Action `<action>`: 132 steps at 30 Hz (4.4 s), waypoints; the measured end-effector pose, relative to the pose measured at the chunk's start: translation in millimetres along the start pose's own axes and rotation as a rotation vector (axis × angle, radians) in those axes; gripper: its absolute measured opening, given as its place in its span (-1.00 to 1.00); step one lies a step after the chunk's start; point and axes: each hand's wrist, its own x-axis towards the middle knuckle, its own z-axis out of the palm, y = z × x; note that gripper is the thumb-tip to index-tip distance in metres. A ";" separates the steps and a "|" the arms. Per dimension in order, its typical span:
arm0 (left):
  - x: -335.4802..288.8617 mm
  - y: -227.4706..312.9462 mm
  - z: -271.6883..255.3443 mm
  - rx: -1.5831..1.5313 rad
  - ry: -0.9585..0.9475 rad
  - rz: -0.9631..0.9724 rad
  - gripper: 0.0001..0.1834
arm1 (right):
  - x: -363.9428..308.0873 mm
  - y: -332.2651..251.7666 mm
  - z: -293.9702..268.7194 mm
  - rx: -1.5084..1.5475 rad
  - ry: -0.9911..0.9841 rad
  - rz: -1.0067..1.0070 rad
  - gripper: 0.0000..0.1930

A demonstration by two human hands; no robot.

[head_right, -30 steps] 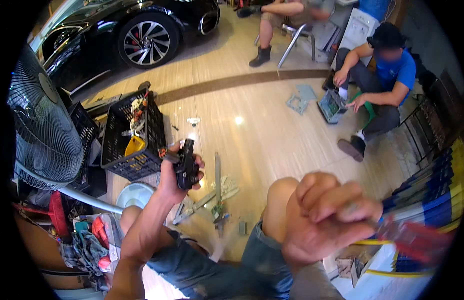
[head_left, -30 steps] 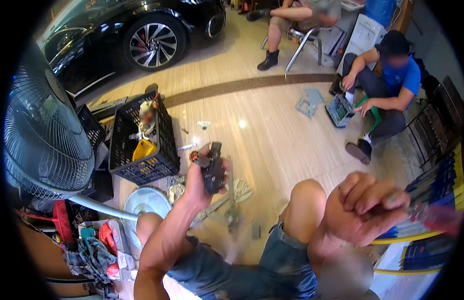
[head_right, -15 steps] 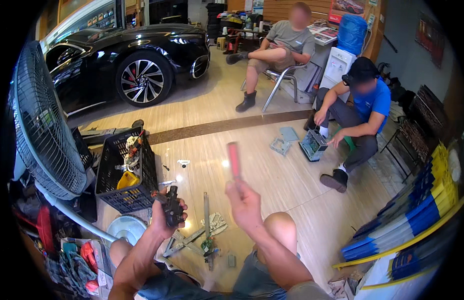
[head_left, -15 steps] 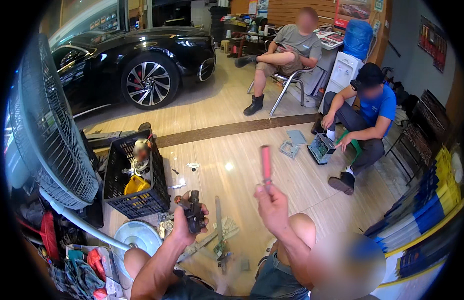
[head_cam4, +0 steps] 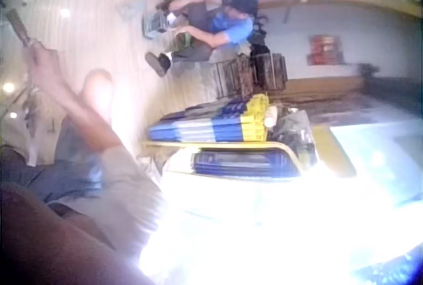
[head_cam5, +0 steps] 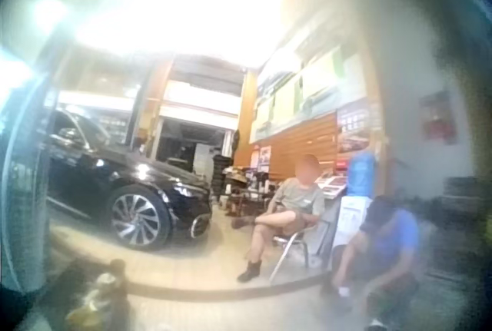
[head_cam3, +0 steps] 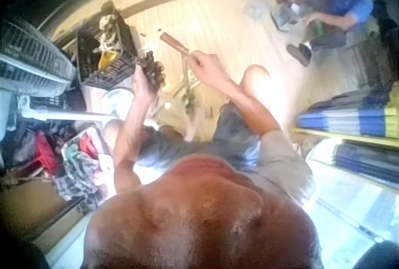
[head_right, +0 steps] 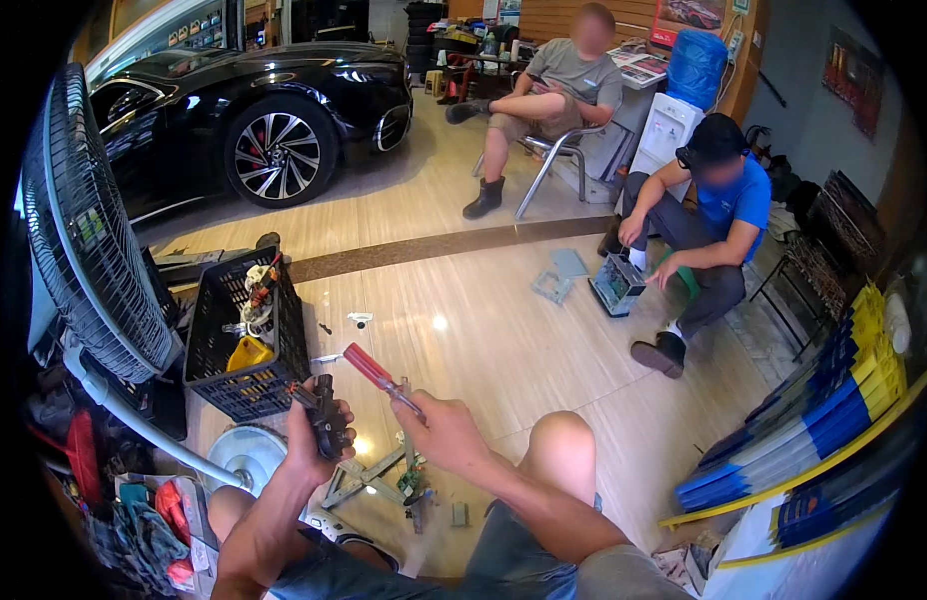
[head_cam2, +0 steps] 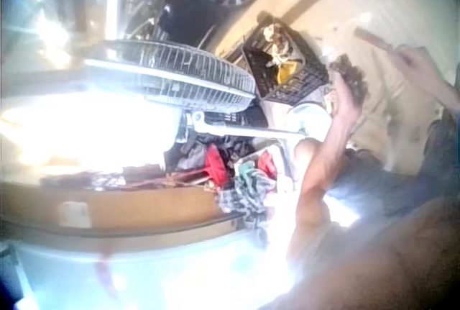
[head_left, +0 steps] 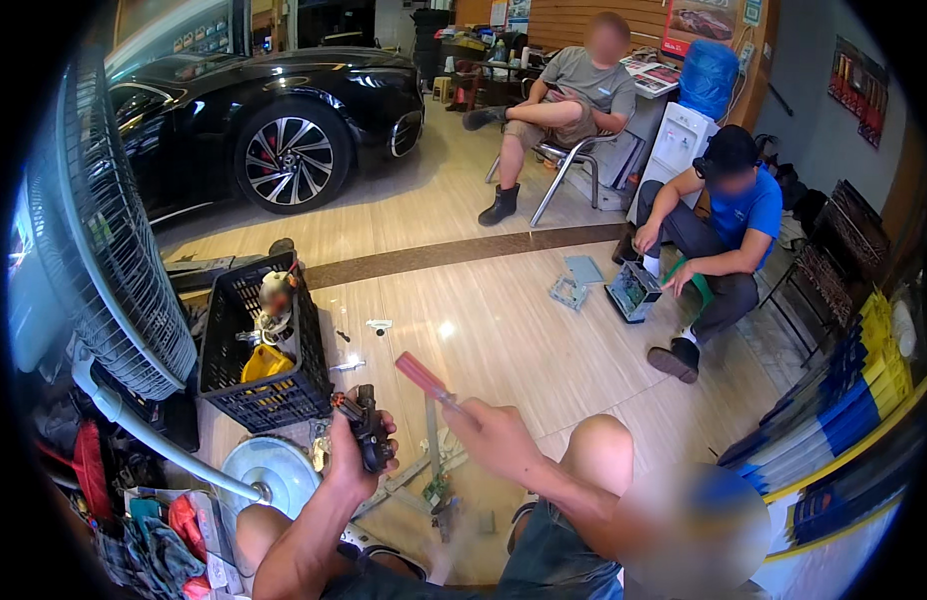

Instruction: The person disassembles a small electric motor assembly using a screwdriver. They remove a metal component from the housing, manipulate internal wiring and copper coils, and reinsert the component into the black plastic housing by hand.

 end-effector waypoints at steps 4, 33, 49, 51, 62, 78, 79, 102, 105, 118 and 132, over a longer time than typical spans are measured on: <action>8.5 -1.4 11.2 0.055 0.015 0.056 -0.36 | 1.3 -17.8 0.1 0.016 -0.039 0.051 -0.74; 49.1 18.1 60.6 0.498 0.206 0.496 -0.47 | -0.8 -4.2 -20.1 0.249 0.267 -0.093 -0.77; 39.3 15.0 64.2 0.420 0.111 0.528 -0.55 | -34.6 -26.9 -10.9 0.488 0.477 -0.548 -0.73; 39.3 14.9 65.7 0.383 0.129 0.539 -0.57 | -26.6 -22.0 -8.4 0.547 0.437 -0.624 -0.78; 32.2 17.3 61.3 0.329 0.119 0.553 -0.58 | -21.2 -24.4 -2.1 0.303 0.202 -0.633 -0.78; 32.0 15.8 59.0 0.160 -0.066 0.249 -0.49 | -18.5 -23.3 -7.5 0.373 0.280 -0.223 -0.65; 29.1 18.3 61.4 0.151 -0.145 0.206 -0.46 | -16.1 -19.3 -8.3 0.375 0.284 -0.222 -0.65; 14.5 5.1 69.2 0.419 -0.484 -0.078 -0.49 | 2.1 -10.0 -26.1 0.638 0.199 -0.454 -0.58; 15.0 4.0 69.2 0.417 -0.535 -0.143 -0.52 | 3.1 -7.6 -26.2 0.605 0.200 -0.497 -0.58; 20.8 -2.8 70.2 0.379 -0.552 -0.155 -0.42 | 3.0 -8.8 -28.1 0.391 0.158 -0.659 -0.55; 17.7 -1.9 74.4 0.490 -0.582 -0.210 -0.43 | 3.3 -8.8 -28.2 0.346 0.120 -0.648 -0.57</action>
